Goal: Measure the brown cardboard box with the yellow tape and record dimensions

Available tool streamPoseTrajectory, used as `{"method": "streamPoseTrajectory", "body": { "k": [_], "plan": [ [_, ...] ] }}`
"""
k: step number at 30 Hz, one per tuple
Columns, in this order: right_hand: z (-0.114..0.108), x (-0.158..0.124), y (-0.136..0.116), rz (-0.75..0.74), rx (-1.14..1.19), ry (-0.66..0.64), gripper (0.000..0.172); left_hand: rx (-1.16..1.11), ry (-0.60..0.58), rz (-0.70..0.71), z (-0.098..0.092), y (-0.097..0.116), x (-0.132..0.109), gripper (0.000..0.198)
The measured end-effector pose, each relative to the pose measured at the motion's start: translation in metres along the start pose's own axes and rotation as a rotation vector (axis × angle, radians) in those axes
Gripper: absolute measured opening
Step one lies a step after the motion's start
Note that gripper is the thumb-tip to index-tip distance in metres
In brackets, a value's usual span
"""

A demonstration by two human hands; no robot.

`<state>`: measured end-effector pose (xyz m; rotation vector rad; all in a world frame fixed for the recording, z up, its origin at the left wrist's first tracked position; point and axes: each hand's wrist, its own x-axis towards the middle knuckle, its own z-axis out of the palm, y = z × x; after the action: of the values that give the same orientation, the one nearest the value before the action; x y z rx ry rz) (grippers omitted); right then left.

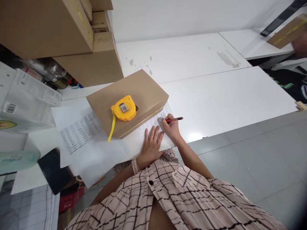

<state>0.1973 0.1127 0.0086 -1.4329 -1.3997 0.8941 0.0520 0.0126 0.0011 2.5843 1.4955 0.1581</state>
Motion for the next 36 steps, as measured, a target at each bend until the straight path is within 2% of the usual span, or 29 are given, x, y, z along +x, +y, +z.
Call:
{"method": "streamPoseTrajectory", "body": {
  "k": [7, 10, 14, 17, 19, 21, 23, 25, 26, 27, 28, 30, 32, 33, 34, 36],
  "plan": [
    [0.001, 0.001, -0.001, 0.004, -0.011, -0.012, 0.030, -0.005, 0.003, 0.004, 0.000, 0.000, 0.000, 0.092],
    [-0.001, 0.000, 0.001, -0.001, -0.030, 0.046, 0.032, 0.003, 0.018, 0.004, -0.001, 0.000, 0.000, 0.092],
    [-0.025, -0.004, 0.011, -0.054, -0.155, 0.160, 0.021, -0.006, 0.041, 0.012, 0.003, -0.001, -0.001, 0.092],
    [-0.054, -0.007, 0.023, -0.215, -0.429, 0.104, 0.015, -0.068, 0.051, 0.025, 0.001, -0.003, -0.004, 0.091],
    [-0.068, -0.007, 0.031, -0.301, -0.605, -0.003, 0.027, -0.164, 0.091, 0.047, -0.013, -0.004, -0.007, 0.077],
    [-0.075, -0.006, 0.037, -0.331, -0.715, -0.068, 0.042, -0.288, 0.235, 0.080, -0.041, -0.007, -0.013, 0.052],
    [-0.076, -0.004, 0.039, -0.327, -0.753, -0.055, 0.051, -0.346, 0.513, 0.096, -0.080, -0.014, -0.018, 0.033],
    [-0.074, -0.003, 0.036, -0.314, -0.730, 0.023, 0.053, -0.251, 0.822, 0.050, -0.119, -0.026, -0.020, 0.032],
    [-0.073, -0.002, 0.032, -0.318, -0.703, 0.074, 0.051, -0.182, 0.912, -0.012, -0.135, -0.034, -0.019, 0.035],
    [-0.073, -0.001, 0.027, -0.331, -0.666, 0.129, 0.048, -0.114, 0.946, -0.091, -0.148, -0.043, -0.017, 0.040],
    [-0.072, -0.001, 0.019, -0.353, -0.621, 0.187, 0.043, -0.064, 0.920, -0.179, -0.157, -0.053, -0.013, 0.047],
    [-0.071, -0.001, 0.001, -0.410, -0.513, 0.278, 0.033, -0.023, 0.770, -0.338, -0.165, -0.071, -0.004, 0.062],
    [-0.066, -0.003, -0.022, -0.460, -0.382, 0.322, 0.025, -0.042, 0.659, -0.432, -0.165, -0.080, 0.005, 0.066],
    [-0.063, -0.005, -0.035, -0.472, -0.303, 0.326, 0.023, -0.075, 0.653, -0.450, -0.165, -0.079, 0.007, 0.064],
    [-0.059, -0.008, -0.048, -0.469, -0.205, 0.306, 0.021, -0.131, 0.667, -0.453, -0.165, -0.076, 0.007, 0.061],
    [-0.050, -0.015, -0.074, -0.402, 0.041, 0.139, 0.023, -0.347, 0.657, -0.394, -0.167, -0.061, 0.001, 0.059]
  ]
}}
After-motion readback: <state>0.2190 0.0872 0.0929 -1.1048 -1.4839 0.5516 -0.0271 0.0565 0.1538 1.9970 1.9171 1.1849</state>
